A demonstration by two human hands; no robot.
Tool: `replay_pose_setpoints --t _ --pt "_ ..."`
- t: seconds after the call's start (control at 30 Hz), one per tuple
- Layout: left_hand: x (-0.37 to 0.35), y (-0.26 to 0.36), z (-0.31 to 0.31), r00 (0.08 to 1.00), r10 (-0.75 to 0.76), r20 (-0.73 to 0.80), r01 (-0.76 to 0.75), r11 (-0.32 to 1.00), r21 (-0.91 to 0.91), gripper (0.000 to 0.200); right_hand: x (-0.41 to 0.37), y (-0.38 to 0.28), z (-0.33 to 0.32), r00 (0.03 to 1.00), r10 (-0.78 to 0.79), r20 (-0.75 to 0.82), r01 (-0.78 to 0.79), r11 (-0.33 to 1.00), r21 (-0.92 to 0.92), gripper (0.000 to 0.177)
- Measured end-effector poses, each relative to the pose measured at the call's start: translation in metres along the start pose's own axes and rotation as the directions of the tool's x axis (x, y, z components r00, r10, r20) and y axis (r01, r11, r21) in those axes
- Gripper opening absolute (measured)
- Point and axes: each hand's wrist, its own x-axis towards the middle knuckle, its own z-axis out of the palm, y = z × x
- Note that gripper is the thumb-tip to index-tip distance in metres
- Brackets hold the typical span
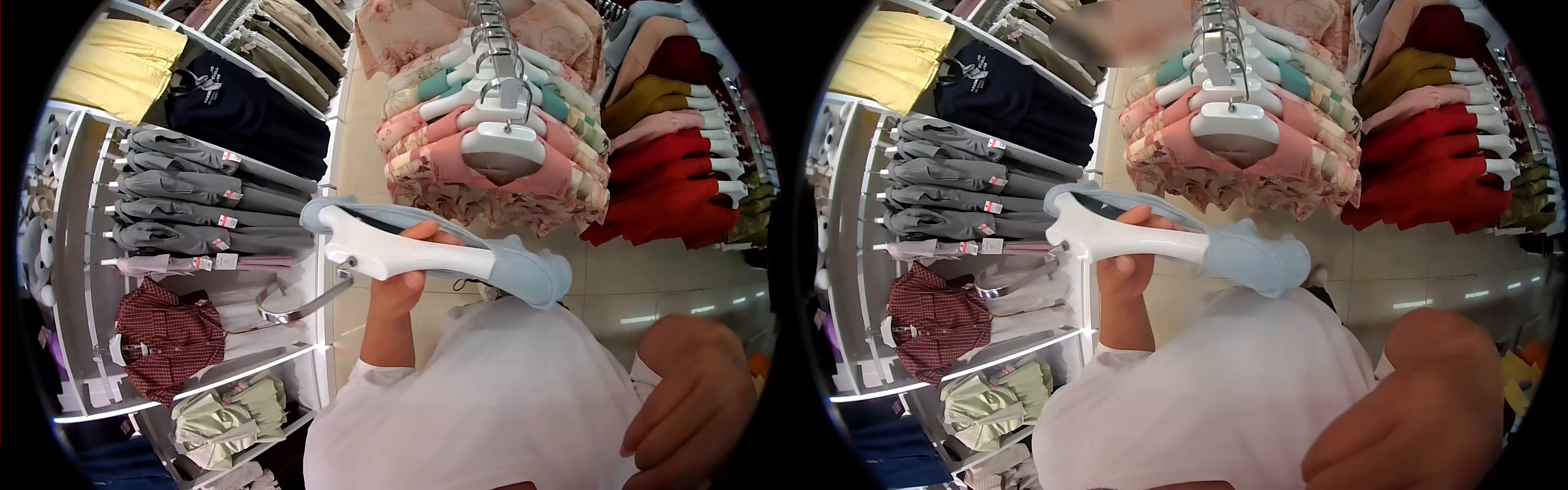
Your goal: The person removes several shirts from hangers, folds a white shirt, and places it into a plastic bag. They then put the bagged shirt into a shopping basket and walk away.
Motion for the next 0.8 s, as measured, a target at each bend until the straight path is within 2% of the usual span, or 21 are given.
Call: replay_pose_setpoints --t 0.1,0.17,0.27,0.47,0.5,0.57,0.6,0.67,0.7,0.77,0.8 --pt "0.013 -0.011 0.016 0.991 -0.036 0.127 0.034 0.999 0.019 0.072 -0.012 -0.024 0.011 0.998 -0.003 -0.056 0.001 0.999 -0.037 0.015" --pt "0.021 -0.023 0.033 0.977 -0.026 0.209 0.034 0.999 -0.032 0.07 -0.026 -0.044 0.024 0.987 0.033 -0.159 -0.047 0.995 -0.084 0.014" --pt "0.031 -0.042 0.065 0.95 -0.044 0.308 0.073 0.994 -0.083 0.067 -0.044 -0.073 0.037 0.978 0.015 -0.21 -0.04 0.993 -0.114 0.014" --pt "0.043 -0.075 0.14 0.901 -0.149 0.408 0.151 0.988 0.027 0.074 -0.084 -0.15 0.076 0.963 0.12 -0.243 -0.163 0.973 -0.165 0.013" --pt "0.044 -0.083 0.152 0.885 -0.156 0.439 0.156 0.987 0.036 0.075 -0.092 -0.165 0.085 0.942 0.176 -0.286 -0.226 0.962 -0.154 0.013" --pt "0.046 -0.1 0.173 0.853 -0.17 0.493 0.165 0.985 0.053 0.075 -0.107 -0.184 0.103 0.929 0.152 -0.338 -0.232 0.949 -0.211 0.013" --pt "0.046 -0.108 0.182 0.834 -0.177 0.523 0.168 0.984 0.065 0.075 -0.115 -0.189 0.111 0.937 0.076 -0.34 -0.179 0.942 -0.284 0.013" --pt "0.047 -0.125 0.202 0.794 -0.178 0.581 0.163 0.984 0.078 0.076 -0.124 -0.206 0.123 0.935 0.102 -0.341 -0.238 0.891 -0.386 0.014" --pt "0.049 -0.135 0.214 0.774 -0.178 0.608 0.168 0.983 0.074 0.076 -0.122 -0.216 0.128 0.914 0.194 -0.356 -0.342 0.84 -0.421 0.016" --pt "0.048 -0.145 0.242 0.727 -0.203 0.656 0.207 0.976 0.073 0.078 -0.132 -0.224 0.142 0.928 0.159 -0.336 -0.318 0.806 -0.499 0.018" --pt "0.055 -0.15 0.262 0.637 -0.12 0.762 0.145 0.989 0.034 0.072 -0.145 -0.22 0.147 0.96 0.038 -0.278 -0.193 0.809 -0.555 0.019"
